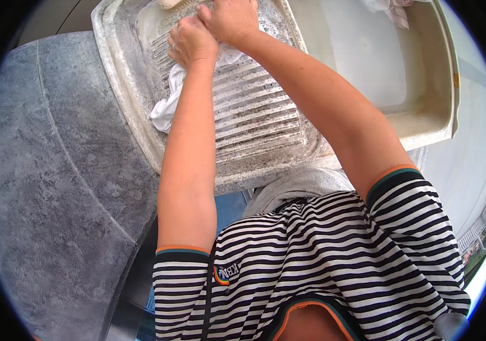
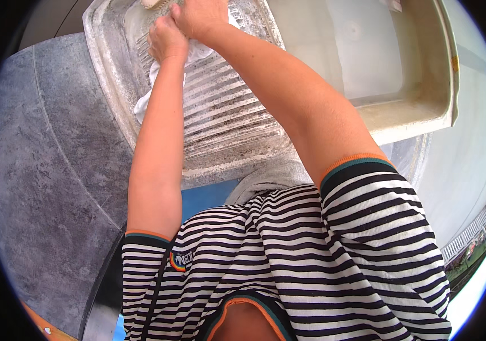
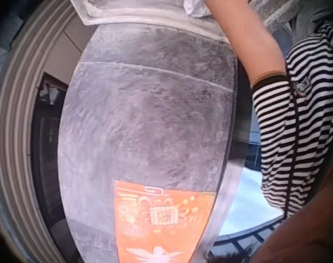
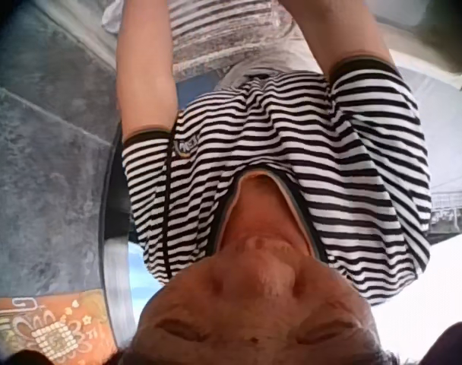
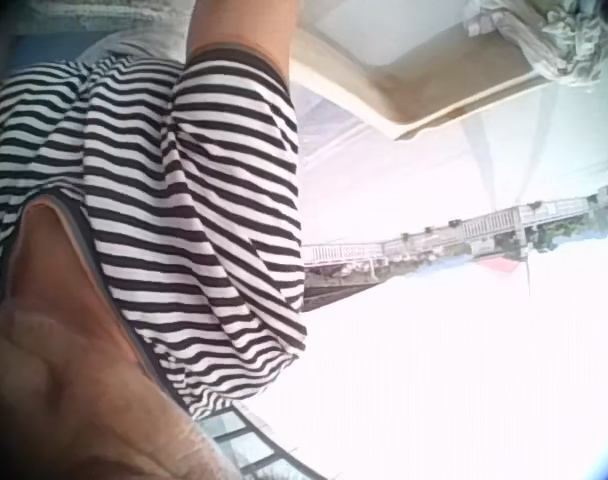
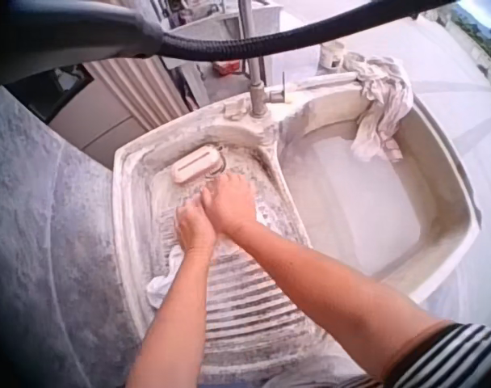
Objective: The person hand-washes a white t-shirt in a utility sink using a brush and soap. They scrub the garment on the washboard, rinse it under running water, and wring it out repeatedly.
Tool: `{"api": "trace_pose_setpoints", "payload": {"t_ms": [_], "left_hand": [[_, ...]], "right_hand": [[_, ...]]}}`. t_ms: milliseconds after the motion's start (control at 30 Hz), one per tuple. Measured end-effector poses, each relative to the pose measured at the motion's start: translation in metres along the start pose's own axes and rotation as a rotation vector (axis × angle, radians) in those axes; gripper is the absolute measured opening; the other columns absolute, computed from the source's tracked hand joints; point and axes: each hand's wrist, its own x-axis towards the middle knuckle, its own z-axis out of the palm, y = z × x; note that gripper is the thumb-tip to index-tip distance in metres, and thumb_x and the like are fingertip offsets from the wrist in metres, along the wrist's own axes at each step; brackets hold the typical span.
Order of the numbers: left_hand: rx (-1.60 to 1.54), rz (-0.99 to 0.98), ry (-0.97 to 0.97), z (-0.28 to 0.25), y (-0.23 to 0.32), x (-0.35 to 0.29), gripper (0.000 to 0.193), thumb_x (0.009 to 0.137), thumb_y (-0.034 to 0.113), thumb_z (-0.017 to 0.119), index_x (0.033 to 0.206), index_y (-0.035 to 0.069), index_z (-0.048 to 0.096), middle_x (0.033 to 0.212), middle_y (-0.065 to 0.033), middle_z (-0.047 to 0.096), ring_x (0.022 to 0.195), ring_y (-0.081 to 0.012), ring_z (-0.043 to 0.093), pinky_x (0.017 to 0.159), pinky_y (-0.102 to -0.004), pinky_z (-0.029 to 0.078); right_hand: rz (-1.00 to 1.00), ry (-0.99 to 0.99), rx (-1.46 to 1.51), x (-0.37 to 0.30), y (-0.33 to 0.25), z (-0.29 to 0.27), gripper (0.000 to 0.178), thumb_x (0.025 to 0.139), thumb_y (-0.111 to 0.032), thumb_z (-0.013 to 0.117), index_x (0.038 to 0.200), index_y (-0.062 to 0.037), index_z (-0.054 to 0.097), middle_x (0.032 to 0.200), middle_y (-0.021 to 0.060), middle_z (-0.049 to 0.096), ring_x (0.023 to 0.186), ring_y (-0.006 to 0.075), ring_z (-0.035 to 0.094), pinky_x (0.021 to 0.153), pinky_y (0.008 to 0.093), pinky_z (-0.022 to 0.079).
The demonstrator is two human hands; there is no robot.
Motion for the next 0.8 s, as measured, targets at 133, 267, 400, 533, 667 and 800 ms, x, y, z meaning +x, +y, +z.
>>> {"api": "trace_pose_setpoints", "payload": {"t_ms": [133,267,400,533,667,800], "left_hand": [[-0.292,0.023,-0.281,-0.025,-0.021,-0.051,0.048,0.104,0.05,0.043,0.121,0.011,0.066,0.122,-0.0135,0.066,0.121,-0.0365,0.055,0.107,-0.0515,0.035],[-0.399,0.305,0.181,-0.031,-0.009,-0.158,0.023,0.099,0.03,0.057,0.091,0.009,0.06,0.091,-0.009,0.06,0.088,-0.0291,0.058,0.079,-0.0425,0.04],[-0.235,0.379,0.103,-0.005,-0.005,-0.107,0.022,0.096,0.023,0.057,0.079,0.008,0.056,0.071,-0.0107,0.059,0.069,-0.0333,0.059,0.067,-0.0465,0.042],[-0.043,-0.078,-0.158,0.0,0.013,0.001,0.038,0.103,0.03,0.046,0.099,0.002,0.071,0.098,-0.0206,0.072,0.095,-0.0401,0.068,0.083,-0.0514,0.051],[0.108,-0.038,-0.476,-0.018,0.015,-0.01,0.036,0.102,0.032,0.047,0.112,0.006,0.07,0.112,-0.0169,0.07,0.113,-0.036,0.063,0.096,-0.0558,0.042],[-0.223,0.289,0.06,-0.026,-0.009,-0.124,0.026,0.098,0.038,0.054,0.101,0.013,0.062,0.097,-0.0065,0.062,0.097,-0.0307,0.057,0.087,-0.0472,0.037]], "right_hand": [[0.101,-0.218,0.259,-0.053,-0.004,-0.056,0.032,0.087,-0.039,0.071,0.092,-0.0075,0.066,0.097,0.0148,0.065,0.095,0.0334,0.061,0.09,0.0436,0.046],[-0.29,-0.033,0.442,-0.142,0.001,-0.127,0.025,0.082,-0.027,0.074,0.088,-0.011,0.056,0.099,0.0086,0.063,0.096,0.0304,0.057,0.088,0.0427,0.045],[-0.356,0.101,0.387,-0.12,0.03,-0.076,0.016,0.08,-0.016,0.067,0.086,-0.0107,0.053,0.087,0.0085,0.059,0.077,0.03,0.053,0.073,0.0428,0.043],[0.224,-0.079,0.177,-0.014,0.006,-0.031,0.042,0.093,-0.038,0.054,0.082,0.0,0.07,0.092,0.0264,0.071,0.089,0.0433,0.068,0.08,0.0518,0.053],[-0.048,-0.34,0.006,-0.034,0.023,-0.032,0.031,0.093,-0.032,0.055,0.101,-0.0088,0.073,0.111,0.0134,0.07,0.108,0.0354,0.061,0.096,0.0428,0.048],[-0.211,-0.171,0.439,-0.113,0.007,-0.111,0.024,0.09,-0.031,0.064,0.093,-0.008,0.067,0.117,0.0096,0.067,0.109,0.0321,0.058,0.097,0.0451,0.045]]}}
